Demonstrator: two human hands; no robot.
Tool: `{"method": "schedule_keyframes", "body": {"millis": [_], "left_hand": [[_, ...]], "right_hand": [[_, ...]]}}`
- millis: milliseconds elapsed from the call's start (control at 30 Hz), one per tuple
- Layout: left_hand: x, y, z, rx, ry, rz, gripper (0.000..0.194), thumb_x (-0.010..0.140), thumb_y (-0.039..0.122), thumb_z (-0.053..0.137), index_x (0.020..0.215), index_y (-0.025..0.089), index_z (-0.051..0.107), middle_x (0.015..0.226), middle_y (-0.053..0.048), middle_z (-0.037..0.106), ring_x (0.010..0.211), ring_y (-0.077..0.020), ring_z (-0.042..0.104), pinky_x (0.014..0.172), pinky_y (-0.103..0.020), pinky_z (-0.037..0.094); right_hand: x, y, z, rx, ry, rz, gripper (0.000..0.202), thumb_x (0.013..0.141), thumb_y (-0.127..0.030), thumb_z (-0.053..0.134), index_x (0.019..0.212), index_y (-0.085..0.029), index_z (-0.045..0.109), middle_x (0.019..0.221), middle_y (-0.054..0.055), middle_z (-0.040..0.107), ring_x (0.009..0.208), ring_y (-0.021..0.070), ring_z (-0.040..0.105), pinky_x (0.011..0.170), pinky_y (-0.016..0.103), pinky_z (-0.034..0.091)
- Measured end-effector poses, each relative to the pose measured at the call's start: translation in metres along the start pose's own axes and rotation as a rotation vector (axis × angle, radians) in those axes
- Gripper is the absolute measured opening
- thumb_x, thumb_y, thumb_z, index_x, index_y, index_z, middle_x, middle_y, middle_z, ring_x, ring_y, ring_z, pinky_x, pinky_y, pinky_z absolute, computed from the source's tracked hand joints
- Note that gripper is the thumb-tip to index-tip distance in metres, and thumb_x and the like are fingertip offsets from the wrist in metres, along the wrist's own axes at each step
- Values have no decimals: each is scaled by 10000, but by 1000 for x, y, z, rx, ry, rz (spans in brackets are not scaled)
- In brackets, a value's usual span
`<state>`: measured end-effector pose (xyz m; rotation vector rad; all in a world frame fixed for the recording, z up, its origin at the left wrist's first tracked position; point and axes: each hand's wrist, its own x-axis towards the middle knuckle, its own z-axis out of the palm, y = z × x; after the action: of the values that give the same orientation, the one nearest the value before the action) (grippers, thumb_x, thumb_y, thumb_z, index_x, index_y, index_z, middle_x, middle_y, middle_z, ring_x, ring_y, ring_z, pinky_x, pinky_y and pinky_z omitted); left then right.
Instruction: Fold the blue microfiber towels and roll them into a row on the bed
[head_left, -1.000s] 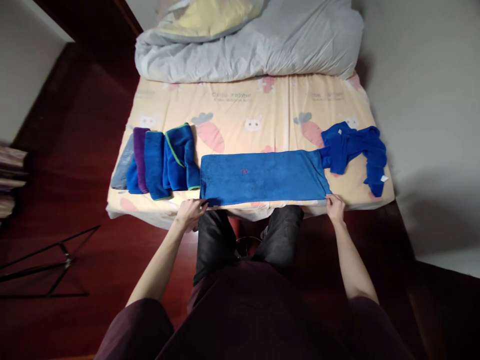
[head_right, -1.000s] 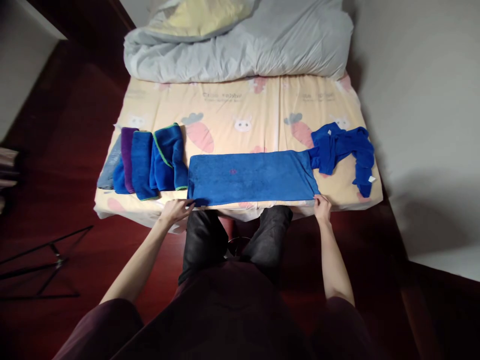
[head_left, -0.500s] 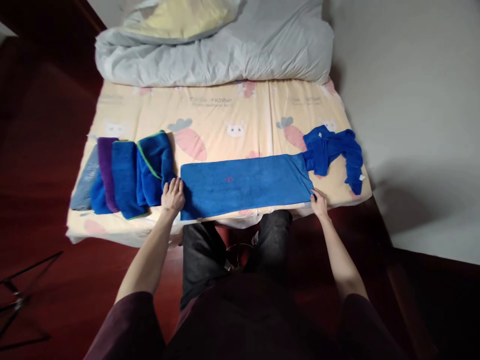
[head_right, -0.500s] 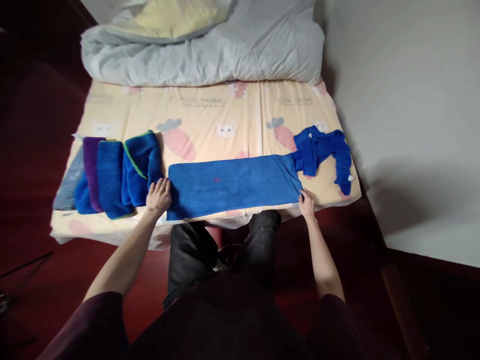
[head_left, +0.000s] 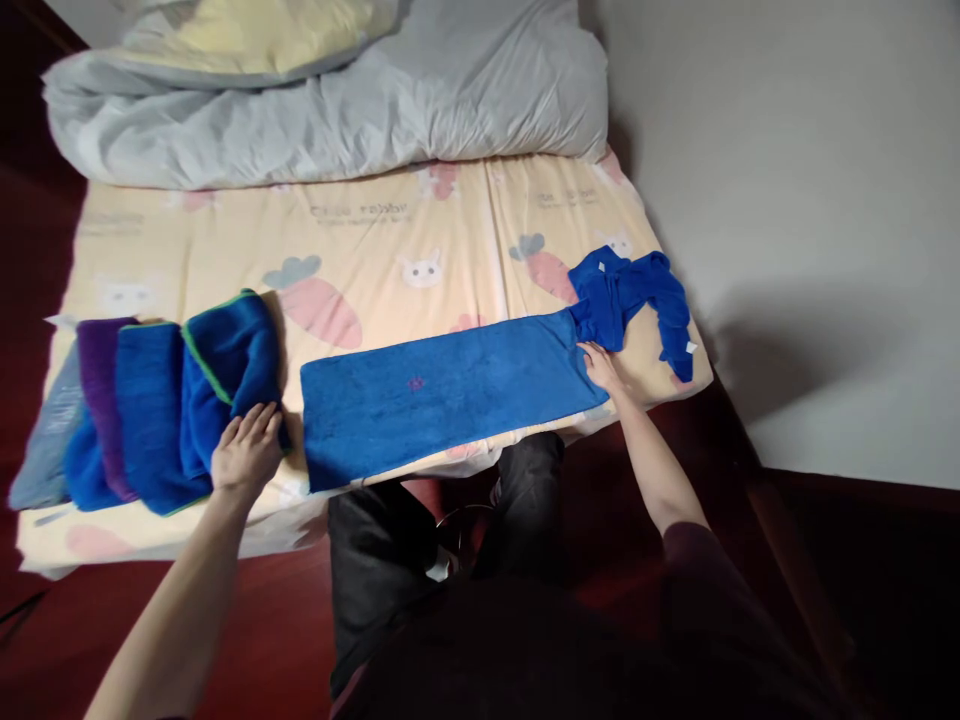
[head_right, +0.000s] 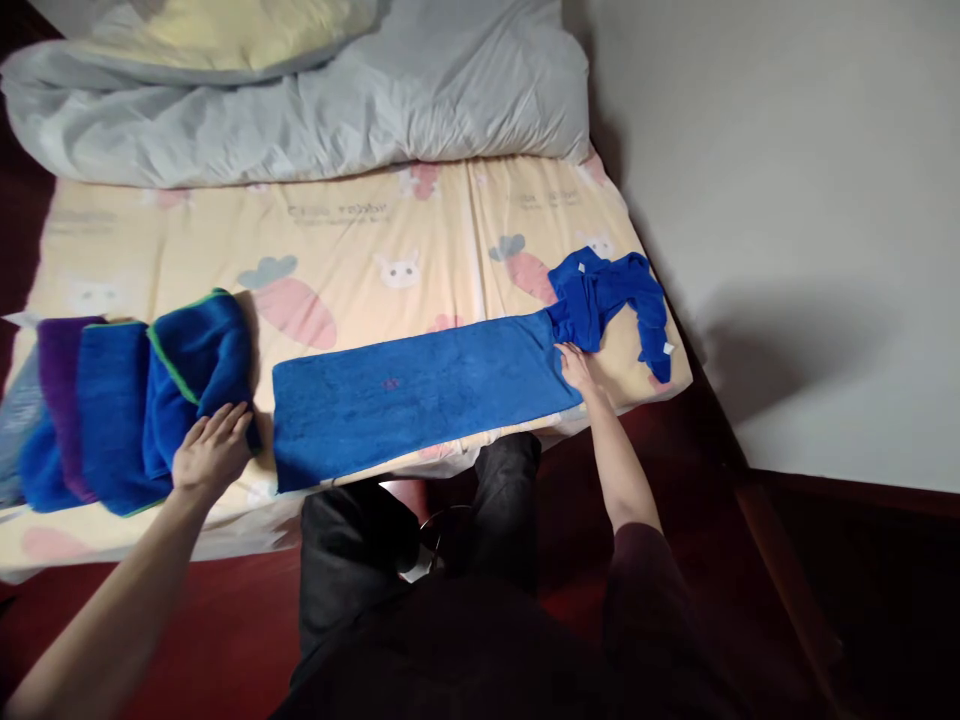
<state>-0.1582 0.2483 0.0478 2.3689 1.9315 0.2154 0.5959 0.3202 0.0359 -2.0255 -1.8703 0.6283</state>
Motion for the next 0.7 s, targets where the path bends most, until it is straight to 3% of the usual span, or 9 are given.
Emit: {"method": "schedule_keyframes", "body": {"millis": [200, 300, 400, 500, 600, 700], "left_hand": [[-9, -15, 6, -17, 49, 36, 674, 953, 282, 374, 1579, 72, 508, 1563, -271, 520, 1534, -405, 423, 1259, -625, 302], [-10, 0, 8, -21, 76, 34, 684, 980, 287, 358, 1634, 103, 435, 1603, -269, 472, 1565, -421, 355, 1259, -672, 273], [-19, 29, 7, -60, 64, 66, 697, 983, 283, 406, 1677, 229, 368, 1689, -183, 392, 1604, -398, 282, 1274, -667, 270], [-40, 58, 7, -143, -52, 165, 634, 985, 300, 461, 1619, 296, 465, 1630, -146, 498, 1525, -374, 454, 1225, -593, 413], [-65, 77, 10, -184, -180, 225, 476, 984, 355, 498, 1426, 283, 660, 1397, -147, 681, 1262, -348, 667, 1058, -506, 562], [-80, 83, 13, -186, -220, 182, 402, 995, 345, 463, 1283, 276, 736, 1230, -137, 734, 1091, -321, 706, 972, -467, 590]], "right_hand": [[57, 7, -14, 14, 3, 91, 627, 975, -299, 519, 1581, -138, 517, 1371, 143, 727, 1316, 350, 654, 1212, 514, 471], [90, 7, -13, 18, 23, 137, 655, 999, -349, 505, 1611, -118, 469, 1440, 148, 686, 1373, 331, 622, 1225, 480, 447], [123, 5, -10, 24, 25, 177, 677, 1007, -347, 504, 1639, -120, 418, 1530, 144, 615, 1443, 312, 564, 1247, 474, 413], [144, 4, -5, 3, 22, 201, 674, 996, -331, 532, 1630, -124, 431, 1503, 152, 637, 1427, 320, 577, 1253, 486, 404], [145, -1, -2, -8, 44, 132, 605, 986, -333, 557, 1560, -141, 529, 1389, 157, 708, 1353, 329, 630, 1220, 498, 446], [133, -8, 1, 28, 40, 28, 579, 935, -296, 618, 1494, -149, 592, 1333, 157, 730, 1252, 322, 682, 1147, 468, 521]]}}
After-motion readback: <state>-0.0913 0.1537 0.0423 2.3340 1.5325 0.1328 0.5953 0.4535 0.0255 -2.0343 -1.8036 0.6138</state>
